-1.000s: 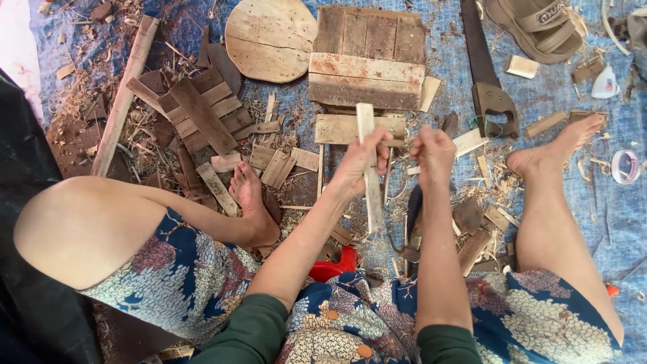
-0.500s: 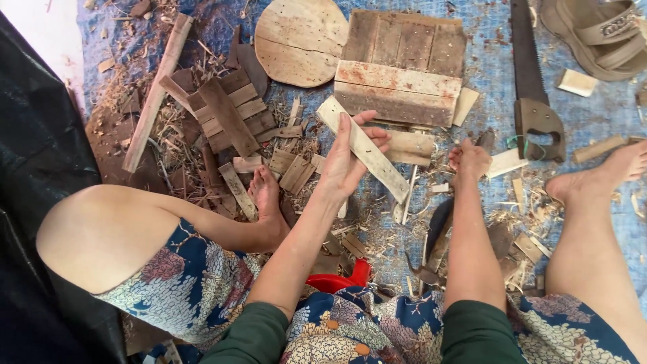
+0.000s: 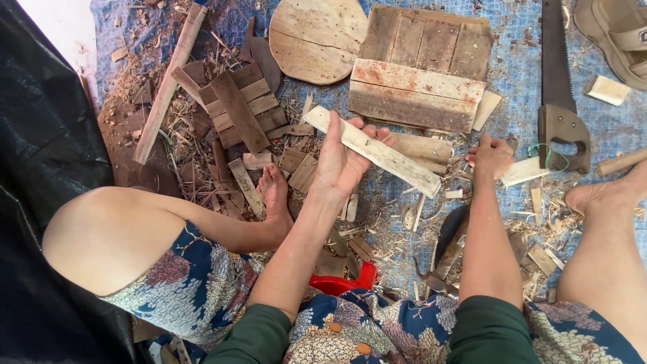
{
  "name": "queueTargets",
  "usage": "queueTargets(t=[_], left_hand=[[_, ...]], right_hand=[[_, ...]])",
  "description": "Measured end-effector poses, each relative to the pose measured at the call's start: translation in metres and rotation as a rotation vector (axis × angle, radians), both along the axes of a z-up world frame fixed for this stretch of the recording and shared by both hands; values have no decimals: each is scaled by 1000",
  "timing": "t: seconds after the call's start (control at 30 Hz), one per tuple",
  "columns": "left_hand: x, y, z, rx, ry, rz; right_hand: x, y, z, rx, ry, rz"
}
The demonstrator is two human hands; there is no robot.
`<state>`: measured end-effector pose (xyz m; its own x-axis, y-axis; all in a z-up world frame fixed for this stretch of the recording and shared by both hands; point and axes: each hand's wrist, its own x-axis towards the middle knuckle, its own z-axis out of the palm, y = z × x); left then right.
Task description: Assembling a wooden structure from scrap pieces using a hammer and nails on a floor workspace.
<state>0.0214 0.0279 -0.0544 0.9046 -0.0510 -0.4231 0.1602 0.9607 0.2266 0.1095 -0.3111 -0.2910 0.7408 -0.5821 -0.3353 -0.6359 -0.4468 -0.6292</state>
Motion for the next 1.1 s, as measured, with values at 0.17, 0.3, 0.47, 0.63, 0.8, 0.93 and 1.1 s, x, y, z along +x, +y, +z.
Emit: queueTargets(t=[0.17, 0.3, 0.47, 0.63, 0.8, 0.93, 1.1], left_hand=[[1, 4, 10, -45, 101, 20], [-1, 5, 14, -84, 130, 36], [-3, 7, 27, -89, 105, 76], [-10, -3, 54, 10, 2, 110], [-23, -32, 97, 253, -160, 184], [-36, -52, 120, 466, -341, 290], [-31, -62, 100, 562, -440, 268]], right_hand=[[-5, 12, 51, -377, -382, -119], [-4, 49, 181, 322, -611, -201], [-46, 78, 317, 876, -500, 522], [-87, 95, 361, 537, -460, 821], [-108, 107, 350, 329, -524, 820], [-123, 107, 347, 379, -499, 644], [-129, 103, 337, 519, -499, 526]])
